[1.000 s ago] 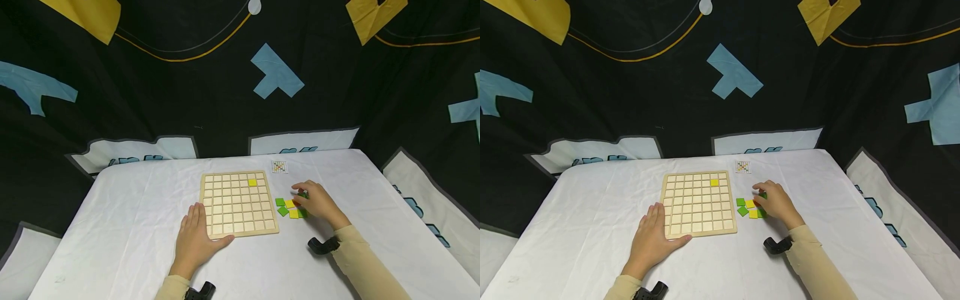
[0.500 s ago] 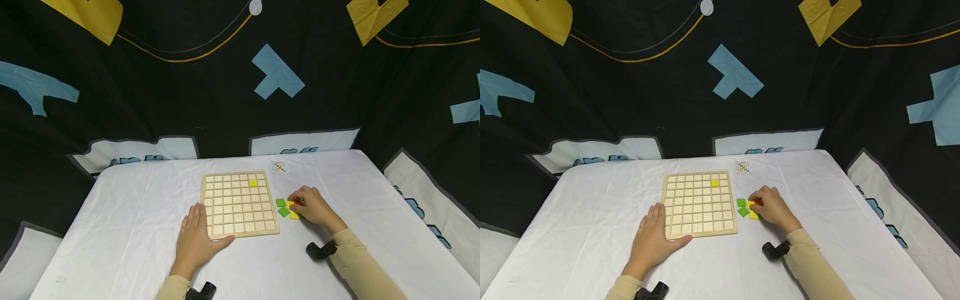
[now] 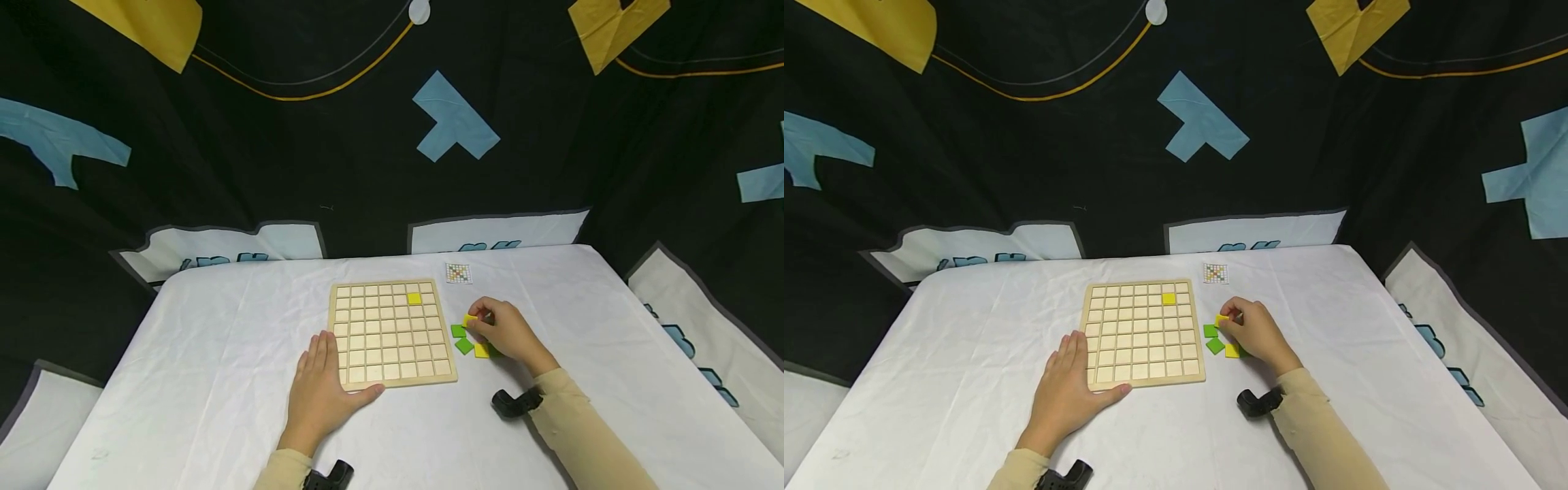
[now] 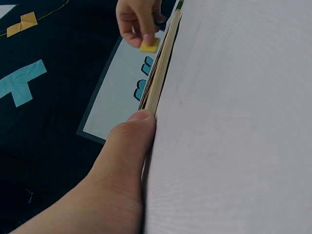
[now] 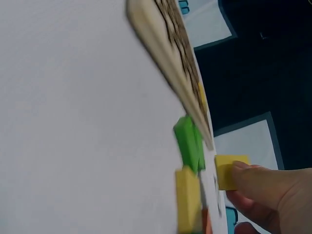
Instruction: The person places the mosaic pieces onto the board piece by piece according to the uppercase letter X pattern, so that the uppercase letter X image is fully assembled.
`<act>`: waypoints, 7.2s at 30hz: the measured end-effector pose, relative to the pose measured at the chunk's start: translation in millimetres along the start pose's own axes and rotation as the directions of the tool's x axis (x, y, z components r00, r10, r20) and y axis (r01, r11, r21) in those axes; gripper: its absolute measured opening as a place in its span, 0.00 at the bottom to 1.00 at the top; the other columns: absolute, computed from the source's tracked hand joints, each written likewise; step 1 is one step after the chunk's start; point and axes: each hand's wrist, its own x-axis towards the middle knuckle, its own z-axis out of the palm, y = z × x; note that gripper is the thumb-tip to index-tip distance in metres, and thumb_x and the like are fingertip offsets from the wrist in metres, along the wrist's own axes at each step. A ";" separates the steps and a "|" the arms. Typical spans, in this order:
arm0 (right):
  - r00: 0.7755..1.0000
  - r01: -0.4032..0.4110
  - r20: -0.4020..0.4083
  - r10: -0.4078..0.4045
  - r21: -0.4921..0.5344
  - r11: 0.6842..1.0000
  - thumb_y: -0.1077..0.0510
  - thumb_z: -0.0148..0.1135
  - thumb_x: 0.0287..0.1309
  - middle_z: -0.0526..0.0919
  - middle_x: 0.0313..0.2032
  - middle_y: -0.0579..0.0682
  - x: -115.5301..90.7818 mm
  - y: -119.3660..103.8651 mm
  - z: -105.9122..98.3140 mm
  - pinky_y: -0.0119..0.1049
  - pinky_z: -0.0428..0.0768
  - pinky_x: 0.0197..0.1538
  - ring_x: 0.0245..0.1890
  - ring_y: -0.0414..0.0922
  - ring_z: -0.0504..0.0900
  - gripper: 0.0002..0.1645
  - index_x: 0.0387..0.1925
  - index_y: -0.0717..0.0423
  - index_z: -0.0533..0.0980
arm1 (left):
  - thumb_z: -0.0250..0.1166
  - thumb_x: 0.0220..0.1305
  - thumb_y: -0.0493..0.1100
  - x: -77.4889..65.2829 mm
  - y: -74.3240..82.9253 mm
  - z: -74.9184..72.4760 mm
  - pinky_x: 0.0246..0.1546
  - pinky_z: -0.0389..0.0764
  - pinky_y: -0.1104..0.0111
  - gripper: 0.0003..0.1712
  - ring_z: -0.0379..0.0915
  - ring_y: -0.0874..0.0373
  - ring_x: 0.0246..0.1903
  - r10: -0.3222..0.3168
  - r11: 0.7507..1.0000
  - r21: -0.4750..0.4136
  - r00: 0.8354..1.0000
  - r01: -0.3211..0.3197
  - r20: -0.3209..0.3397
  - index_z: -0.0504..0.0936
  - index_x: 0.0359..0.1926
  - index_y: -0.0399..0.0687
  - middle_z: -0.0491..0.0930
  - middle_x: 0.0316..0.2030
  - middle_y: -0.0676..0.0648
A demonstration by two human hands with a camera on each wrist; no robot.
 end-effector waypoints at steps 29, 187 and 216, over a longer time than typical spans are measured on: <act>0.994 0.103 0.036 -0.101 -0.054 0.993 0.55 0.66 0.63 0.78 0.31 0.43 49.7 -81.7 73.5 0.35 0.75 0.40 0.32 0.41 0.74 0.05 0.41 0.47 0.80 | 0.55 0.41 0.89 0.6 -0.5 0.2 0.77 0.47 0.48 0.81 0.38 0.42 0.79 0.000 1.000 0.029 1.000 0.000 0.000 0.44 0.77 0.32 0.44 0.78 0.36; 0.994 0.107 0.053 -0.094 -0.376 0.921 0.50 0.71 0.57 0.83 0.49 0.49 -30.0 -31.2 6.0 0.50 0.78 0.49 0.48 0.50 0.77 0.25 0.55 0.54 0.81 | 0.57 0.41 0.88 -1.8 -1.5 -0.8 0.77 0.47 0.47 0.80 0.37 0.43 0.79 -0.007 1.000 0.004 1.000 0.007 -0.003 0.44 0.77 0.34 0.43 0.78 0.37; 0.999 0.041 -0.012 -0.043 -0.121 0.992 0.56 0.71 0.57 0.80 0.30 0.42 -30.9 -25.0 5.9 0.30 0.68 0.28 0.25 0.40 0.69 0.08 0.34 0.46 0.77 | 0.58 0.41 0.88 -1.6 -1.4 0.4 0.77 0.47 0.47 0.80 0.37 0.43 0.79 -0.009 1.000 -0.008 1.000 0.009 -0.001 0.44 0.77 0.34 0.43 0.78 0.37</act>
